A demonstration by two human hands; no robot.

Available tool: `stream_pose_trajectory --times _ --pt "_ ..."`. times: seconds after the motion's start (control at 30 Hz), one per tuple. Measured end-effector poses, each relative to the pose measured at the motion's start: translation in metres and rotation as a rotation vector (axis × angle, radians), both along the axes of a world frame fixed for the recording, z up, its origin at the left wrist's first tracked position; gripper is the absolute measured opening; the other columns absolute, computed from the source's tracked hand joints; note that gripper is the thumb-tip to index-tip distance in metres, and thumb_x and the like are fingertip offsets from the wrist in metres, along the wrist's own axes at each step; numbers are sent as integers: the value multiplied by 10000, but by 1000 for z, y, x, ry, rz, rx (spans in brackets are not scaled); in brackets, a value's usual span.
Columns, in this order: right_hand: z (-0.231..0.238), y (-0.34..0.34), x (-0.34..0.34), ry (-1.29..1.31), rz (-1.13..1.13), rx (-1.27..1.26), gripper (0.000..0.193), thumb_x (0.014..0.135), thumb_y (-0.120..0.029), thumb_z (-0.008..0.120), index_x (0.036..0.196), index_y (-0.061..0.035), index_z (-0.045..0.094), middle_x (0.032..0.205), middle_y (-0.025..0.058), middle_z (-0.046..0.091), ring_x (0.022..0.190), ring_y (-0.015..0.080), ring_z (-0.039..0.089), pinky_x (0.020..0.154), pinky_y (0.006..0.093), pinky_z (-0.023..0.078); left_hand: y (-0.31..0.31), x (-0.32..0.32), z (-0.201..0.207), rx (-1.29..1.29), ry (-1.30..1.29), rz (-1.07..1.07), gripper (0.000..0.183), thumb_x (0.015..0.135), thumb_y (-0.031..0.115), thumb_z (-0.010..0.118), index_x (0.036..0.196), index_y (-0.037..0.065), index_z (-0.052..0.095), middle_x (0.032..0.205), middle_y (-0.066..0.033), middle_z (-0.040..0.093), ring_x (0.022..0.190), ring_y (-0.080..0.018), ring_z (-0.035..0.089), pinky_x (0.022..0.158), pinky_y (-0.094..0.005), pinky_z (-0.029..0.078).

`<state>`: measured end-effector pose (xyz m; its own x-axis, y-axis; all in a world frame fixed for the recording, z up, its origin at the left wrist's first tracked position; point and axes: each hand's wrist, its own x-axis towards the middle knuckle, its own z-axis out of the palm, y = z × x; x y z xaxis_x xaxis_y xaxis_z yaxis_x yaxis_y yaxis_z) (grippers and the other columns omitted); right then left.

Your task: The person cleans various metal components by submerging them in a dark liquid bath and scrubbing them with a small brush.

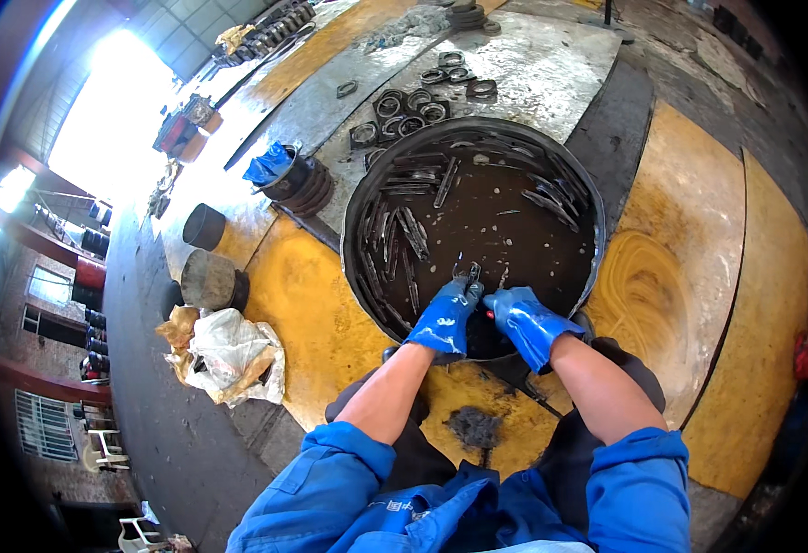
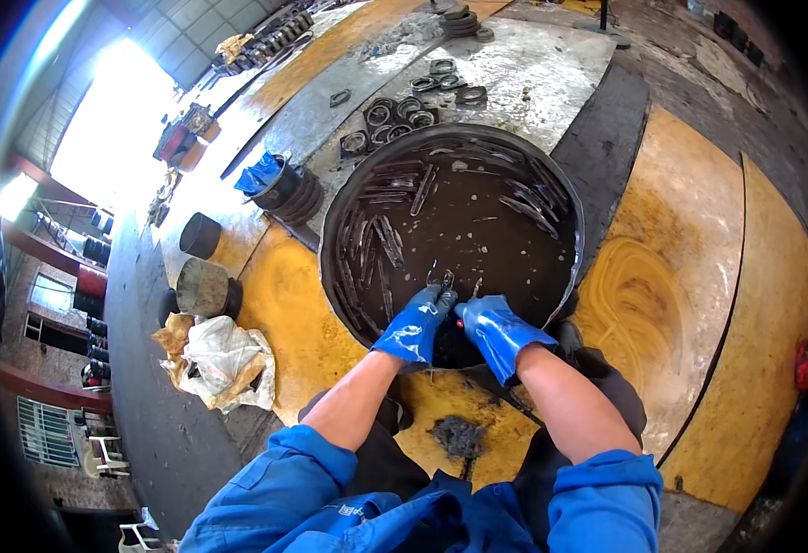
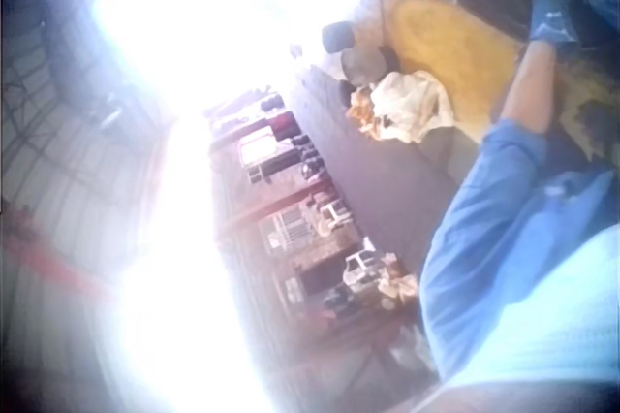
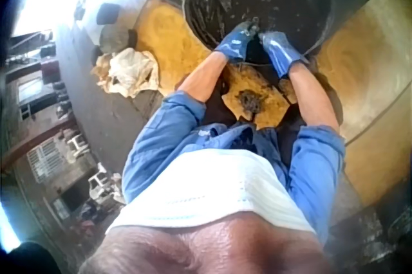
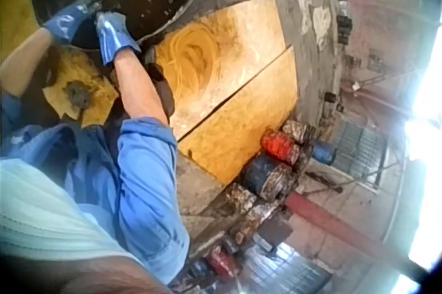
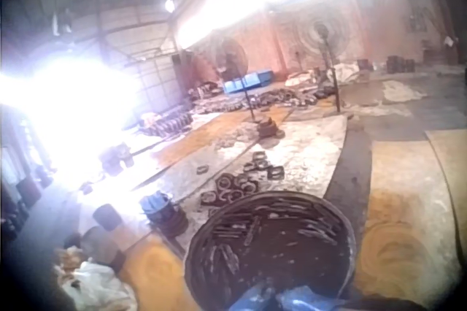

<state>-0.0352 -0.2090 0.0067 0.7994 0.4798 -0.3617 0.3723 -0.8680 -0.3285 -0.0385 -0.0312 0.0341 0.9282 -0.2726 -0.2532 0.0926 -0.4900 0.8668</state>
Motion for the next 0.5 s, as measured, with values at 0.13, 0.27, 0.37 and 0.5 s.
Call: stream_pose_trajectory --times 0.13,0.27,0.37,0.5 --pt "31 11 -5 -88 155 -106 224 942 -205 614 1140 -145 698 1172 156 706 1100 339 705 894 507 555 18 10 -32 97 -225 -8 487 1052 318 580 1368 -54 582 1297 -274 661 1199 -357 641 1046 -391 474" --pt "21 9 -11 -230 270 -130 226 964 -205 591 1161 -141 682 1188 158 681 1151 320 678 918 509 536 18 10 -31 -29 -109 39 473 1033 254 607 1413 -22 559 1356 -253 641 1281 -401 596 1074 -412 470" --pt "21 5 -9 -301 294 -121 243 970 -203 581 1190 -144 666 1205 142 680 1201 324 656 920 498 540 11 5 -20 38 -226 67 446 1028 246 606 1394 -5 578 1336 -260 647 1264 -417 598 1061 -417 476" --pt "10 6 6 -159 64 -66 329 939 -188 605 1263 -193 668 1265 118 693 1153 348 681 930 481 554 8 13 -52 77 -357 62 433 1016 259 611 1378 23 597 1279 -276 665 1202 -446 621 1018 -440 502"
